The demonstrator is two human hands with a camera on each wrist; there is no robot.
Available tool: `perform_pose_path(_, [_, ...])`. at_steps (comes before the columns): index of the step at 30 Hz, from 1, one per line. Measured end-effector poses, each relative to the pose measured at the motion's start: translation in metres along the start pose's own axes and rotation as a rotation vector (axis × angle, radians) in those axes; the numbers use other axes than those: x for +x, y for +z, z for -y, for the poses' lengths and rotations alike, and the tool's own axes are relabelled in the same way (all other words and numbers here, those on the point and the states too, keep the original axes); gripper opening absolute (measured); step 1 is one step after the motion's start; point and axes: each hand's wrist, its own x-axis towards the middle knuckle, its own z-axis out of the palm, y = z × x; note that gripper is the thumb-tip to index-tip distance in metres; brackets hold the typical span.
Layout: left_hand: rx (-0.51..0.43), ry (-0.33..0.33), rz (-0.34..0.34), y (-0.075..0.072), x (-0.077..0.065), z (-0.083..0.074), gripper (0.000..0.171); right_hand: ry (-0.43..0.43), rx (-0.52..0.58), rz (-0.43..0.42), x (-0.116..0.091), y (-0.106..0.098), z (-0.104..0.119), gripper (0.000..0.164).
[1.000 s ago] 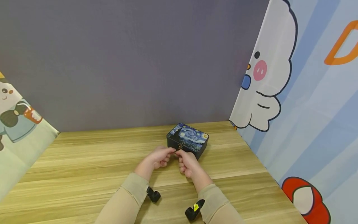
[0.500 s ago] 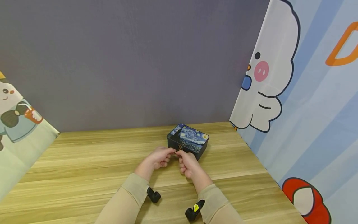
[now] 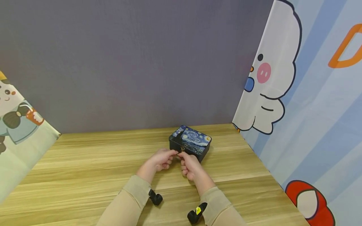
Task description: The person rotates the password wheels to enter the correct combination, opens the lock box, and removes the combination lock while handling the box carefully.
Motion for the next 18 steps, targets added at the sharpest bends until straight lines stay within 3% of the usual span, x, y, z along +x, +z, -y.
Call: perform_pose_path(18, [-0.012,-0.011,0.003,0.0008,-0.0032,-0.0020,0.025,0.008,-0.009,0.011,-0.0020,-0.0004,0.0002,0.017])
